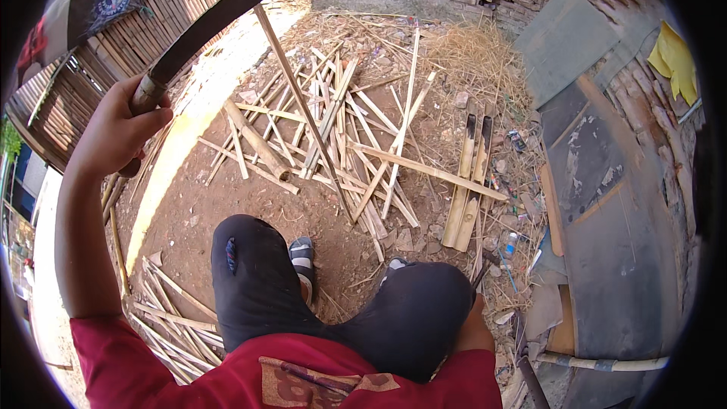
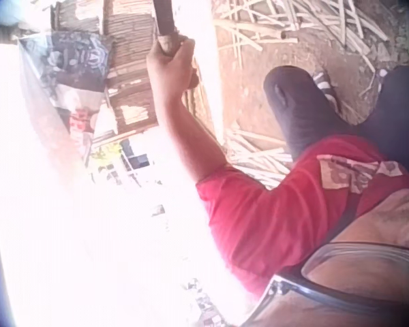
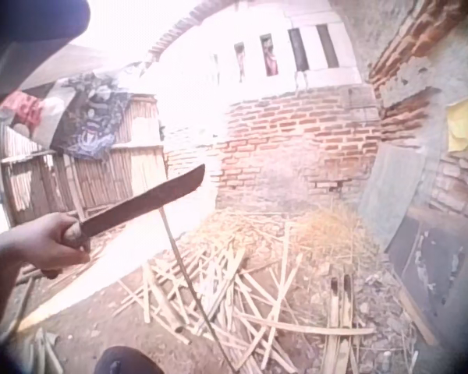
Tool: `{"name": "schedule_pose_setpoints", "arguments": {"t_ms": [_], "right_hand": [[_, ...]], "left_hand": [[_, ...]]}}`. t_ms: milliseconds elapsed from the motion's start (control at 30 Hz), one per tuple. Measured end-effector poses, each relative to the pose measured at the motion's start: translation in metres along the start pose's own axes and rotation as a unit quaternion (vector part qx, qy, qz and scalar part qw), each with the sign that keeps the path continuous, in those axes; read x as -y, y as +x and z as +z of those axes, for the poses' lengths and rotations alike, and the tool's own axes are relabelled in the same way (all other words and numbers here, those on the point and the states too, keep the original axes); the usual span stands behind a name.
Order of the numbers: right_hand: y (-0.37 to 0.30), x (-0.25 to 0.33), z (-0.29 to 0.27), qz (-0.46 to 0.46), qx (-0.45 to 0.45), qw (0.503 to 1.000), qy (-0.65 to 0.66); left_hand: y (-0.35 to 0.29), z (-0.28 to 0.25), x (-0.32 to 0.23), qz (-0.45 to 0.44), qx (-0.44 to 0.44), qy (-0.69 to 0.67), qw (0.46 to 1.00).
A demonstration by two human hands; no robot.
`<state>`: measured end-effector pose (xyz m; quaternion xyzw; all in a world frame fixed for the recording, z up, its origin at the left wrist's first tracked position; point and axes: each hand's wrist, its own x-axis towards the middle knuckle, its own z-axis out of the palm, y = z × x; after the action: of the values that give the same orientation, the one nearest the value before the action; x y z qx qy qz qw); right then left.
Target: The person splits a piece of bamboo into strips using a large knife and a hammer. They place the blade against the wood and strike it with the hammer to drive the cut through.
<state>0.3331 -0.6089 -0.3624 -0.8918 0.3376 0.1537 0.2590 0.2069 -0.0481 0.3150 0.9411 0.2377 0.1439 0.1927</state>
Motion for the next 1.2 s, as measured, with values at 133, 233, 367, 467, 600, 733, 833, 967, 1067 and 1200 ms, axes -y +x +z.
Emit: {"name": "schedule_pose_setpoints", "arguments": {"t_ms": [133, 233, 367, 467, 600, 733, 833, 967, 1067, 1200], "right_hand": [[-0.006, 0.004, -0.016, 0.012, -0.029, 0.999, -0.033], [-0.017, 0.007, -0.029, 0.002, -0.062, 0.997, -0.055], [-0.006, 0.001, -0.048, 0.005, -0.04, 0.999, 0.031], [0.027, -0.028, -0.071, 0.007, -0.046, 0.984, 0.17], [-0.036, 0.019, -0.131, -0.085, 0.065, 0.923, 0.37], [-0.142, 0.115, -0.202, -0.228, 0.104, 0.838, 0.485], [-0.199, 0.164, -0.257, -0.36, 0.071, 0.802, 0.471], [-0.289, 0.235, -0.332, -0.472, 0.078, 0.766, 0.429], [-0.348, 0.288, -0.383, -0.558, 0.025, 0.722, 0.409], [-0.403, 0.337, -0.436, -0.626, -0.013, 0.671, 0.398]], "left_hand": [[-0.004, -0.001, 0.003, -0.013, -0.004, 0.005, 1.0], [-0.005, 0.001, 0.002, -0.024, 0.0, 0.019, 1.0], [-0.003, -0.009, -0.002, -0.008, 0.022, 0.026, 0.999], [-0.002, -0.016, 0.001, 0.012, 0.05, -0.024, 0.998], [-0.006, -0.011, -0.008, 0.057, 0.067, -0.036, 0.996], [-0.008, -0.009, 0.002, 0.114, 0.06, -0.014, 0.992], [-0.005, -0.007, 0.012, 0.218, 0.015, 0.008, 0.976], [-0.011, -0.014, 0.001, 0.17, 0.047, 0.035, 0.984], [-0.015, -0.022, -0.003, 0.132, 0.063, 0.035, 0.989], [-0.007, -0.023, 0.007, 0.138, 0.057, 0.038, 0.988]]}}
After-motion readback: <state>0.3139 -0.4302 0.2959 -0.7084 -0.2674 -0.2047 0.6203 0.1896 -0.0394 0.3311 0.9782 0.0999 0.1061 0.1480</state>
